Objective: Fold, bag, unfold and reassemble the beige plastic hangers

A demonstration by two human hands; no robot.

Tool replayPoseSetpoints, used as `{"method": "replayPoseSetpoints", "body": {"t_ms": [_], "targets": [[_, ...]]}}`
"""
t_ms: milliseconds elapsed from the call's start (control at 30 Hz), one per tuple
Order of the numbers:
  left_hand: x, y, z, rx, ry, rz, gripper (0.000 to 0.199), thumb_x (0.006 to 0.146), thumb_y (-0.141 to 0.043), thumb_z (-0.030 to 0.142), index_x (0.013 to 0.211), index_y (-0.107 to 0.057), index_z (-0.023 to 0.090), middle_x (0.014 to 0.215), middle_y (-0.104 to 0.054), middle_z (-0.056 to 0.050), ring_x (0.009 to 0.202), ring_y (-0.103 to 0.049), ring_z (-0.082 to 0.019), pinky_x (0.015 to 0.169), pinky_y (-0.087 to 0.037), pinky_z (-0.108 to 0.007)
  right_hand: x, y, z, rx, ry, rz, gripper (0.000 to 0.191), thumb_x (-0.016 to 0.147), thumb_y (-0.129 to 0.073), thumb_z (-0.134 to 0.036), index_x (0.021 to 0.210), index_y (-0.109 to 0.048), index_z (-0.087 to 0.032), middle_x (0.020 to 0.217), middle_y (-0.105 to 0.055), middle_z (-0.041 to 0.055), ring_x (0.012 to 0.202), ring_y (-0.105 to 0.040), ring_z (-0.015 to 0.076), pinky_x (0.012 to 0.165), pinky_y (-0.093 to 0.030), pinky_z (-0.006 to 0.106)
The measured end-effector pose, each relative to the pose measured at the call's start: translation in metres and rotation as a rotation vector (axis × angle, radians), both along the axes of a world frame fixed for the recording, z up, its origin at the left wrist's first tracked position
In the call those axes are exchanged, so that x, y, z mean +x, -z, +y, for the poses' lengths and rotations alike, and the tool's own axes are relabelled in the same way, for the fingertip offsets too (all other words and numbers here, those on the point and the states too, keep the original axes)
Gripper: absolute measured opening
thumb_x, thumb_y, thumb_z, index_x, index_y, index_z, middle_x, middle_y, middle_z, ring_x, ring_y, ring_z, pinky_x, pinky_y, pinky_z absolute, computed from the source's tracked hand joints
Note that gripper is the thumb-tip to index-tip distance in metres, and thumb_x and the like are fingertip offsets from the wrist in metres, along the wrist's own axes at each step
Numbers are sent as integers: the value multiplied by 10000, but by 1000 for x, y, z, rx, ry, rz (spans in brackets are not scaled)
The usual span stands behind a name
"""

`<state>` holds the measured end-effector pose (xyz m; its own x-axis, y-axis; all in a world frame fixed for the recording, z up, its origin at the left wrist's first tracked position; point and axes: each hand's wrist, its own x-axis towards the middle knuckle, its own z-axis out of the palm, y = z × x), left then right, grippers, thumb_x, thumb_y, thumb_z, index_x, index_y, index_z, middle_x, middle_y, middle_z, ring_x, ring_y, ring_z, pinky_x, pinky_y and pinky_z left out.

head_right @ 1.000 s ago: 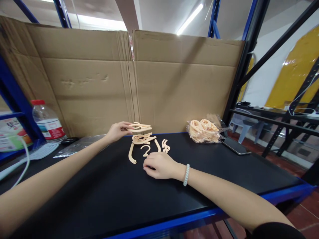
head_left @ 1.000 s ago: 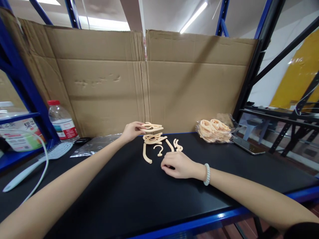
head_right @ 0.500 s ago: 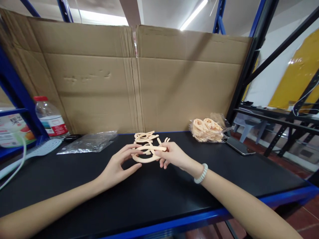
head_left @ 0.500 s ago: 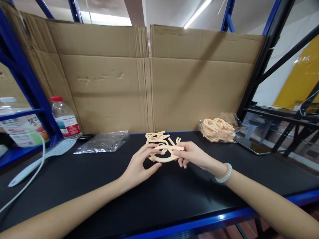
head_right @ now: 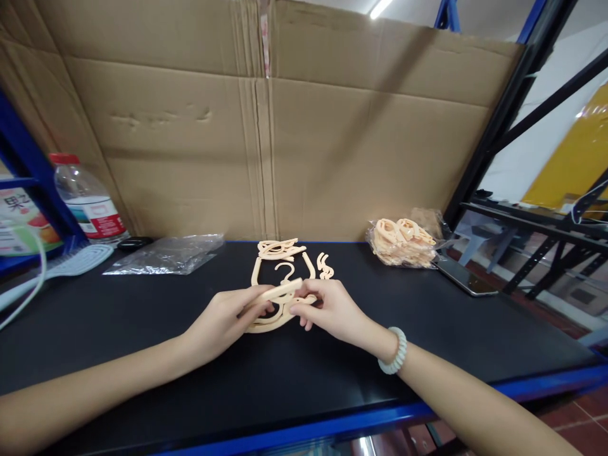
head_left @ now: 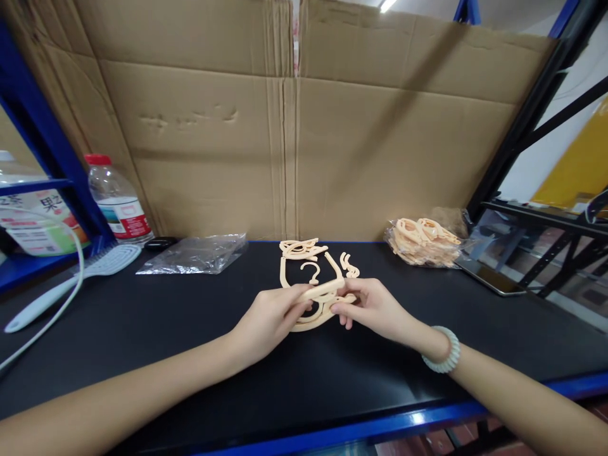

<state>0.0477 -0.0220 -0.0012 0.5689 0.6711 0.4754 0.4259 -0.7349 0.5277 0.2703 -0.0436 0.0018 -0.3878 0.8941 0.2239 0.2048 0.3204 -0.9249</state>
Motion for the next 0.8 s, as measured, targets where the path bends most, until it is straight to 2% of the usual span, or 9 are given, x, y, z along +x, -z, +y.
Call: {"method": "replayPoseSetpoints", "body": {"t_ms": [167, 333, 500, 633, 700, 800], "targets": [[-1, -10, -2, -118, -88, -123, 227, 925, -450, 336, 780, -574, 213, 708, -644, 11, 622, -605, -139, 589, -461, -221, 4, -3, 5, 86, 103, -77, 221, 803, -648, -373, 787, -622, -155, 768, -600, 22, 616, -542, 108, 538, -474, 233], [-4, -12, 1, -210, -128, -251, 286, 918, -457, 398, 745, -567, 199, 700, -637, -5, 633, -608, -152, 608, -476, -248, 7, 0, 13, 141, 171, -12, 244, 798, -647, -399, 773, -598, -161, 771, -591, 24, 691, -531, 130, 628, -452, 266], [-6, -13, 5, -299, -136, -328, 313, 909, -450, 428, 784, -597, 181, 686, -607, -16, 626, -573, -157, 603, -465, -266, 12, 1, 19, 105, 254, 164, 264, 783, -668, -405, 786, -525, -184, 750, -596, 9, 713, -563, 134, 643, -459, 265], [-5, -21, 1, -450, 37, -320, 284, 858, -521, 434, 967, -622, 192, 925, -648, -56, 874, -602, -212, 776, -493, -316, 12, 1, 20, 42, 217, 262, 289, 732, -725, -375, 865, -562, -178, 748, -571, -4, 628, -527, 102, 532, -442, 226], [-3, -24, -4, -550, 159, -265, 294, 847, -549, 457, 1003, -594, 213, 1056, -632, -65, 977, -589, -231, 839, -488, -345, 9, 1, 18, 21, 162, 285, 275, 727, -732, -365, 866, -592, -173, 765, -576, 2, 615, -528, 98, 546, -471, 240], [1, -22, -10, -721, 294, -211, 302, 861, -526, 513, 921, -530, 218, 1079, -612, -68, 929, -610, -214, 802, -503, -358, 3, 3, 14, 23, 96, 287, 227, 722, -741, -344, 787, -599, -179, 762, -593, 6, 652, -577, 120, 615, -526, 280]]}}
